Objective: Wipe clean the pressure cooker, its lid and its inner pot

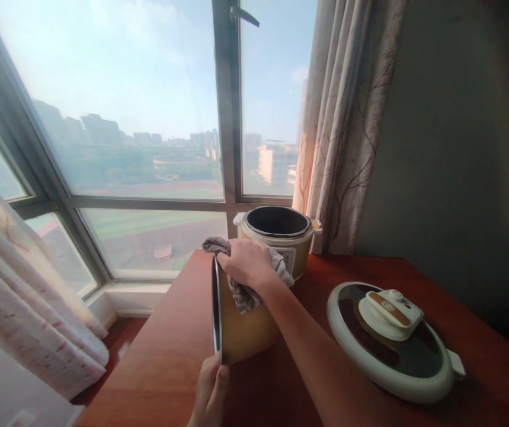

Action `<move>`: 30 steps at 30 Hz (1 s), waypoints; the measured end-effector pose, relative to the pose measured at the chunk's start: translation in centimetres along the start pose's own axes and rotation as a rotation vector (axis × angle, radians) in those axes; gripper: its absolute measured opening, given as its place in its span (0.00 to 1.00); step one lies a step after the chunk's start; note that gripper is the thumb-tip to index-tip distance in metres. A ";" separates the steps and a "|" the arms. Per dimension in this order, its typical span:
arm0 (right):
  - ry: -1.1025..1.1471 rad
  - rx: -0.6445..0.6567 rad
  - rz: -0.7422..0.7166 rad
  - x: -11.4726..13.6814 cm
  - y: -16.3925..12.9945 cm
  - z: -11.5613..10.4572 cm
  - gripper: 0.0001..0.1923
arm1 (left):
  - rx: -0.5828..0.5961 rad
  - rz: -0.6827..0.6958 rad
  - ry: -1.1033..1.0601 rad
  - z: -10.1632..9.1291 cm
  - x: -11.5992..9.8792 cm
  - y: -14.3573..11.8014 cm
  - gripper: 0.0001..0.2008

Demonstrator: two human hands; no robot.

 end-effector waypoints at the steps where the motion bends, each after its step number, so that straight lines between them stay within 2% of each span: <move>1: 0.012 -0.040 0.008 0.1 -0.5 -0.2 0.22 | -0.023 -0.004 -0.023 0.3 -0.4 -0.4 0.33; 5: 0.082 -0.217 0.010 0.6 -3.2 -0.8 0.20 | -0.033 -0.045 -0.048 0.9 -1.4 -1.0 0.33; 10: 0.131 -0.365 -0.029 1.5 -6.9 -0.2 0.30 | 0.040 -0.091 -0.025 0.6 -1.2 -0.1 0.34; 13: 0.143 -0.434 -0.007 1.8 -9.3 1.0 0.33 | 0.014 -0.088 -0.070 0.3 -0.7 0.1 0.32; 16: 0.110 -0.503 0.006 2.2 -12.2 3.1 0.37 | -0.026 -0.092 -0.172 0.5 0.0 0.3 0.30; 19: 0.047 -0.541 0.000 2.2 -15.0 6.6 0.41 | -0.029 -0.155 -0.263 0.7 0.5 0.9 0.29; 22: 0.014 -0.624 -0.018 1.9 -17.4 10.0 0.42 | -0.026 -0.252 -0.252 0.5 1.0 1.2 0.29; 25: 0.015 -0.639 -0.004 1.5 -18.6 11.7 0.42 | -0.050 -0.259 -0.196 0.2 0.7 0.8 0.25; 27: 0.029 -0.611 0.011 1.3 -18.7 11.3 0.41 | -0.062 -0.231 -0.193 0.4 0.1 0.3 0.24; 30: 0.046 -0.577 0.002 1.3 -17.5 8.7 0.39 | -0.029 -0.215 -0.202 1.4 -1.3 -0.3 0.26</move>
Point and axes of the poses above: each hand's wrist, its own y-axis towards the middle knuckle, its own z-axis out of the palm, x = y × z, the point moved 6 cm from there along y, towards the middle knuckle, and after that the axes turned 9 degrees about -y, right-handed, at the moved point
